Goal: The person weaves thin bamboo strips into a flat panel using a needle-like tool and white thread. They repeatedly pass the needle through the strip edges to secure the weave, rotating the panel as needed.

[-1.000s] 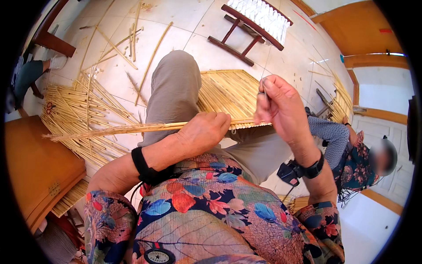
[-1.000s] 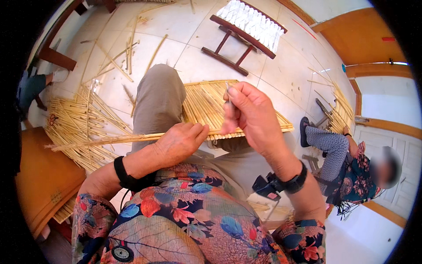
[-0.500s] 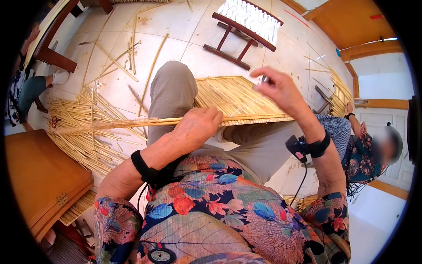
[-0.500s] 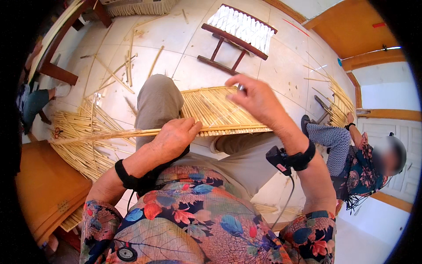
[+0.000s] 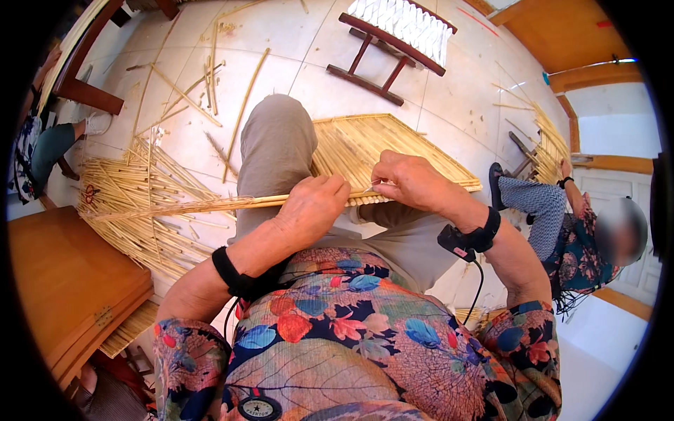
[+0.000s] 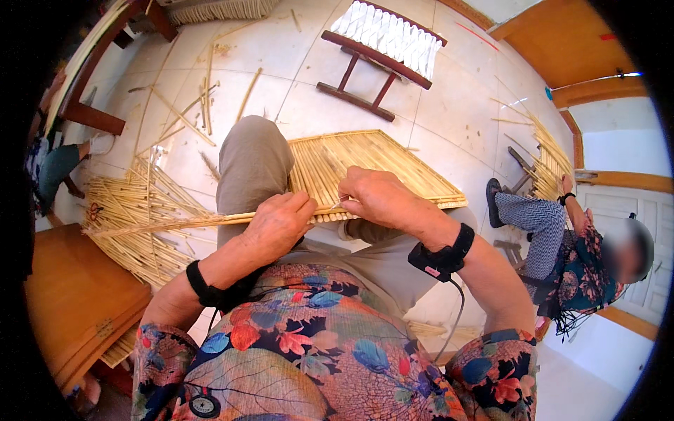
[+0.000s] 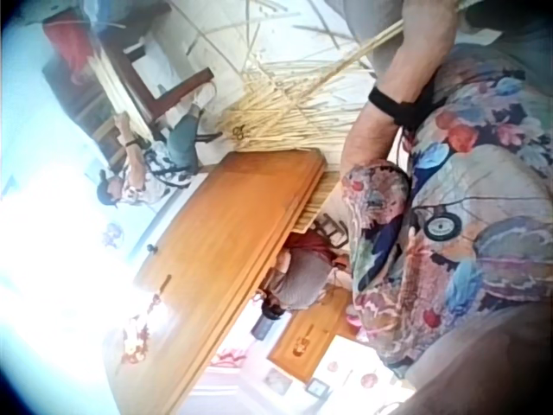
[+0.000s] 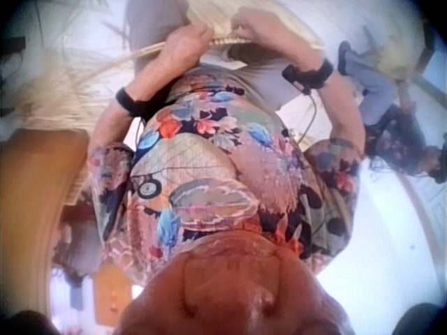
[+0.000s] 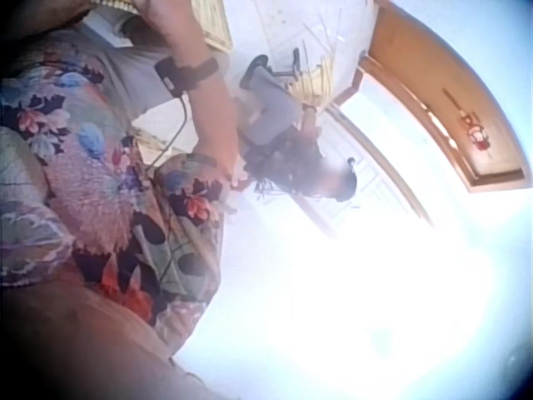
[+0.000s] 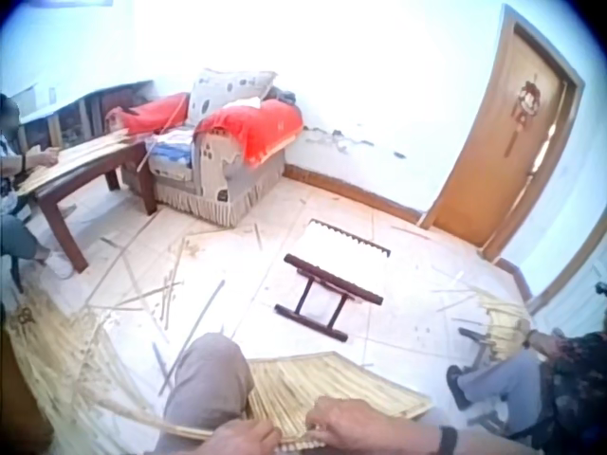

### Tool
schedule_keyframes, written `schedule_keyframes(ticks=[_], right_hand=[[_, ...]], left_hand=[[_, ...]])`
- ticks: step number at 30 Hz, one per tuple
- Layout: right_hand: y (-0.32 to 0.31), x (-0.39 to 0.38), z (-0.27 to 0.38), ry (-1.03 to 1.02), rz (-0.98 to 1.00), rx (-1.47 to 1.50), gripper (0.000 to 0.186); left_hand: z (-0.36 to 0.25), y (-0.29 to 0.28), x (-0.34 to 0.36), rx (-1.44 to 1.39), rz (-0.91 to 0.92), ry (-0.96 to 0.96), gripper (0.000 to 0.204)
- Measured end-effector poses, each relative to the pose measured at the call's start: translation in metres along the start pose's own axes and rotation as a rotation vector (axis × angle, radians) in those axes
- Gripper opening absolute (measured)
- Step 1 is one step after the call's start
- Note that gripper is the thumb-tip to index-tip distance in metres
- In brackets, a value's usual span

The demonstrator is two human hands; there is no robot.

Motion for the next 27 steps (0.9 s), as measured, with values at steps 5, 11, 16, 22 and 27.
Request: schedule_keyframes(ticks=[5, 11, 16, 22, 27], right_hand=[[-0.007, 0.002, 0.001, 0.098, 0.009, 0.15, 0.009], [-0.018, -0.01, -0.005, 0.36, 0.123, 0.482, 0.011], [-0.017, -0.007, 0.001, 0.371, -0.211, 1.008, 0.016], [0.0, 0.006, 0.018, 0.605, -0.344, 1.545, 0.018], [-0.002, 0.013, 0.043, 0.665, -0.232, 1.507, 0.019]], left_hand=[[0.0, 0.001, 0.003, 0.021, -0.027, -0.006, 0.02], [-0.002, 0.004, 0.006, 0.062, -0.036, 0.053, 0.025], [-0.008, 0.0, 0.009, 0.095, 0.015, 0.153, 0.042], [-0.008, 0.002, 0.01, 0.161, -0.026, 0.239, 0.043], [-0.008, 0.006, 0.009, 0.094, 0.019, 0.254, 0.038]])
Point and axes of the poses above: each hand's wrist, its own x-axis towards the middle knuckle, its own y-axis out of the palm, z = x × y, the point moved 4 cm from there along x, towards the middle knuckle, and after that the axes turned 5 degrees about -z, right-handed, at the moved point
